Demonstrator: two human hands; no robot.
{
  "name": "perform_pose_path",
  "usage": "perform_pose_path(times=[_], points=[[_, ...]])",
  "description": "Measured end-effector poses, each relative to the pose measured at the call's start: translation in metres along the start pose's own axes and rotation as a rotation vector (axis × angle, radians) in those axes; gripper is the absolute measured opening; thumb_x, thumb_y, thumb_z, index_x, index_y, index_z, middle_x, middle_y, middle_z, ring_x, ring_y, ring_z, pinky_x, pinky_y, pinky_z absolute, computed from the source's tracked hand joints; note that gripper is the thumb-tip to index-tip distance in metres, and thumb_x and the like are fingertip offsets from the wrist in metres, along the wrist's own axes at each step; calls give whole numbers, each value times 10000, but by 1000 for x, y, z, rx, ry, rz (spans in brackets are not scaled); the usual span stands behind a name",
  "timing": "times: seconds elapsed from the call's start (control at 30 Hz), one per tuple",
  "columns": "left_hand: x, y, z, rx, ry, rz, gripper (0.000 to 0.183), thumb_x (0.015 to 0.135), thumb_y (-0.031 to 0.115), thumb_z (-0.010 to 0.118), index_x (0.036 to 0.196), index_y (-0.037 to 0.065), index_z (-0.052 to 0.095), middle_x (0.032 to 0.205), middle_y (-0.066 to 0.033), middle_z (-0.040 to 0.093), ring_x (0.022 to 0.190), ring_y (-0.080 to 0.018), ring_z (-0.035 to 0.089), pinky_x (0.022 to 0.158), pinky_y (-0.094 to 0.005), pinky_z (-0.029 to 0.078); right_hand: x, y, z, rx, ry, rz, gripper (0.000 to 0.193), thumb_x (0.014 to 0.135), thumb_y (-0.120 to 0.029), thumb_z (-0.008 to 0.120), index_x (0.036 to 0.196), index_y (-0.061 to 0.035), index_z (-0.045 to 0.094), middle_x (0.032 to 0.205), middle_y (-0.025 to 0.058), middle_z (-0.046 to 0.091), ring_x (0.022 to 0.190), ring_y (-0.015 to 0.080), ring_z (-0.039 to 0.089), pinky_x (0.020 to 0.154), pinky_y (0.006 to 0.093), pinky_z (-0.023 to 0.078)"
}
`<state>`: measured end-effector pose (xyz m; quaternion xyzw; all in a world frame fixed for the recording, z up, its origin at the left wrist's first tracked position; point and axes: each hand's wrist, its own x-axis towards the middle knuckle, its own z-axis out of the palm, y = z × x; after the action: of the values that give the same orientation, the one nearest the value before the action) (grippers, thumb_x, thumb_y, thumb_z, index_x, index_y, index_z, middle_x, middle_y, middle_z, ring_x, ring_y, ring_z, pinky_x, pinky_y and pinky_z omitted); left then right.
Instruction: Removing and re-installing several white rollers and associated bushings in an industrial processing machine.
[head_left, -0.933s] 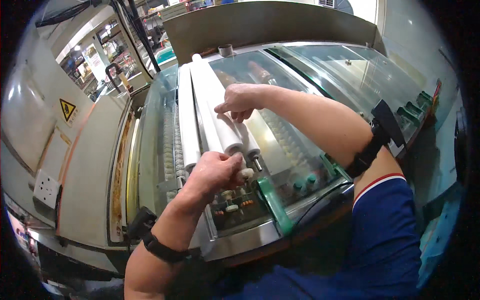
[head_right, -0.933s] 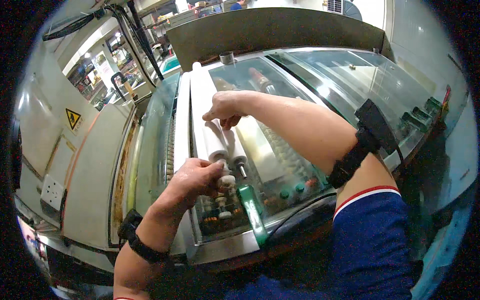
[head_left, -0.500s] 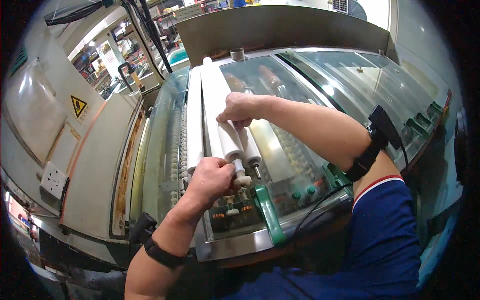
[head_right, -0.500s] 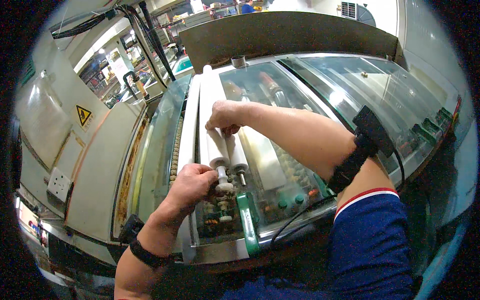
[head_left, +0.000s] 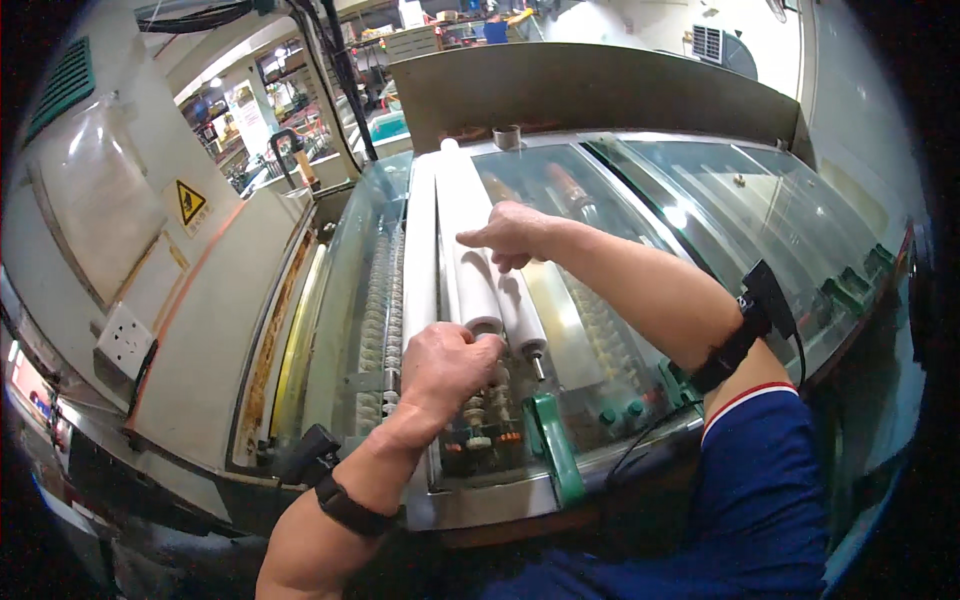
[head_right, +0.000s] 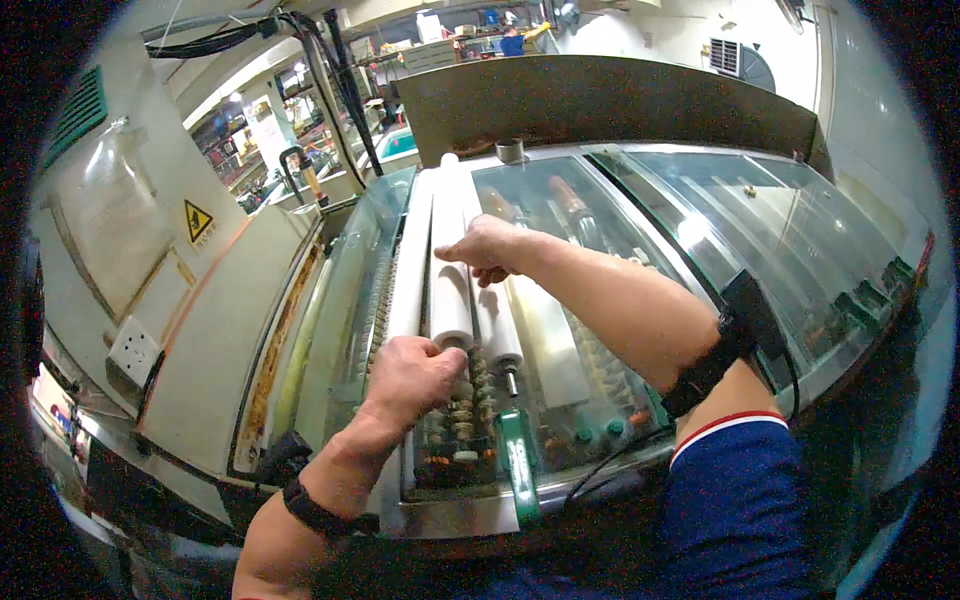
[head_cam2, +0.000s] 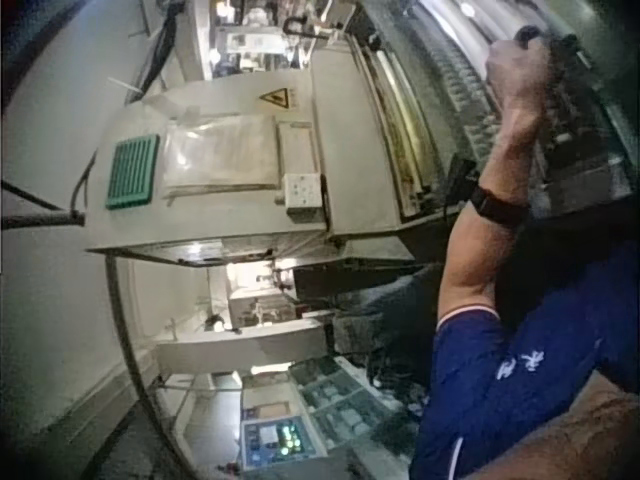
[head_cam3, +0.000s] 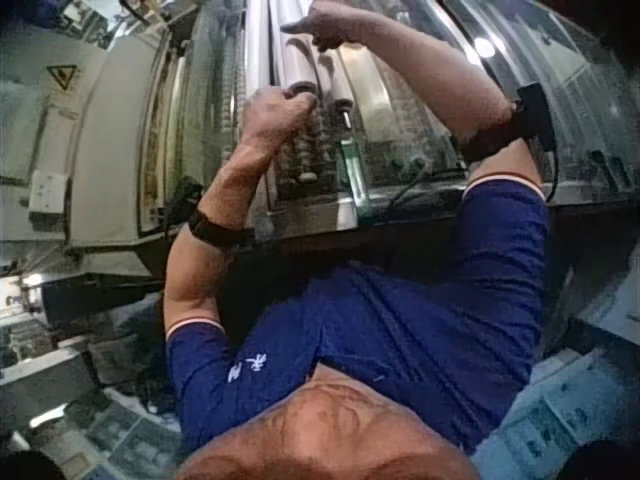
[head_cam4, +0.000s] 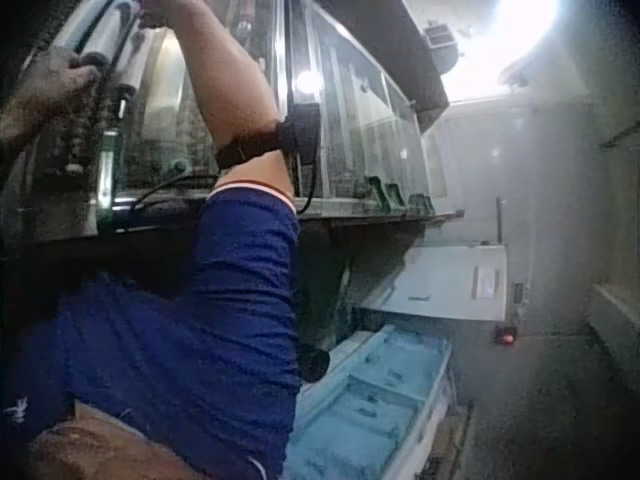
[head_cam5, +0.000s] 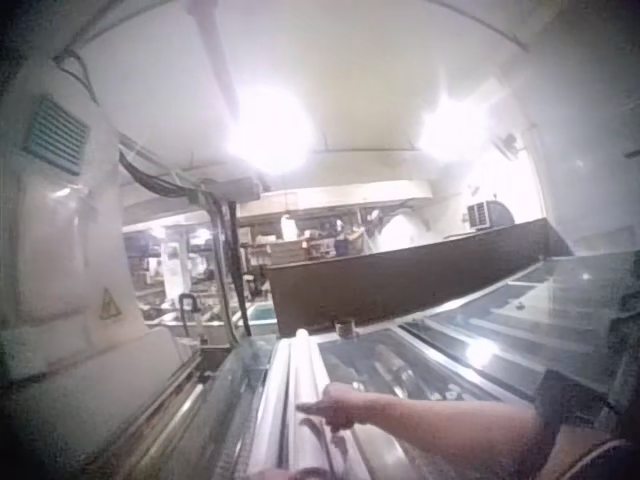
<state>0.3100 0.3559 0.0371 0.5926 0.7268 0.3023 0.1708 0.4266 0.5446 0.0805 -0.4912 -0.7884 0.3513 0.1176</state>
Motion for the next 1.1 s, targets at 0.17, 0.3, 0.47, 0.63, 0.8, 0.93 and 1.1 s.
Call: perform_pose_path(times=[0.17, 0.3, 0.47, 0.63, 0.8, 0.93, 1.1], points=[[8, -6, -57, -62, -62, -81, 401, 716, 372, 632, 757, -13, 737, 664, -194, 674, 654, -306, 688, 694, -388, 546, 37, -23, 5, 316, 66, 121, 665, 823, -554, 750, 1037, 62, 619, 663, 112, 590, 495, 179, 610, 416, 308, 484], [9, -19, -82, -26, -91, -49, 397, 710, 369, 633, 764, -8, 741, 671, -198, 678, 664, -307, 696, 698, -389, 549, 96, -31, 32, 576, 1, 71, 633, 816, -537, 758, 1167, -38, 590, 747, 113, 603, 485, 159, 575, 403, 295, 439], [2, -37, -94, 13, -105, -14, 400, 744, 378, 619, 779, -6, 728, 713, -172, 694, 696, -273, 701, 703, -391, 550, 136, -33, 67, 789, 12, 36, 353, 796, -261, 780, 1044, -47, 645, 868, 87, 650, 741, 224, 633, 632, 393, 523], [-27, -98, -124, -27, -91, 79, 378, 791, 371, 581, 920, 47, 726, 808, -182, 705, 771, -334, 693, 732, -423, 536, 95, -97, 95, 580, 131, 44, 325, 797, -216, 751, 963, 44, 648, 825, 141, 652, 629, 234, 627, 506, 379, 491], [-79, -165, -157, 165, 177, -11, 303, 827, 321, 610, 903, 36, 682, 880, -203, 682, 838, -406, 661, 749, -501, 520, 106, -169, 160, 501, 224, -25, 399, 796, -246, 743, 945, 116, 664, 884, 202, 691, 702, 286, 692, 555, 405, 551], [-103, -211, -168, 354, 354, -39, 206, 860, 229, 625, 865, 30, 678, 865, -176, 666, 832, -394, 669, 740, -527, 544, 111, -225, 216, 419, 214, -112, 471, 779, -272, 764, 977, 145, 670, 887, 215, 705, 727, 301, 712, 565, 418, 564], [-129, -238, -193, 338, 365, -167, 251, 785, 259, 722, 833, 22, 653, 862, -190, 659, 808, -402, 665, 687, -520, 534, 123, -264, 284, 315, 72, -99, 428, 749, -259, 759, 930, 121, 680, 812, 186, 688, 635, 264, 680, 501, 435, 525]])
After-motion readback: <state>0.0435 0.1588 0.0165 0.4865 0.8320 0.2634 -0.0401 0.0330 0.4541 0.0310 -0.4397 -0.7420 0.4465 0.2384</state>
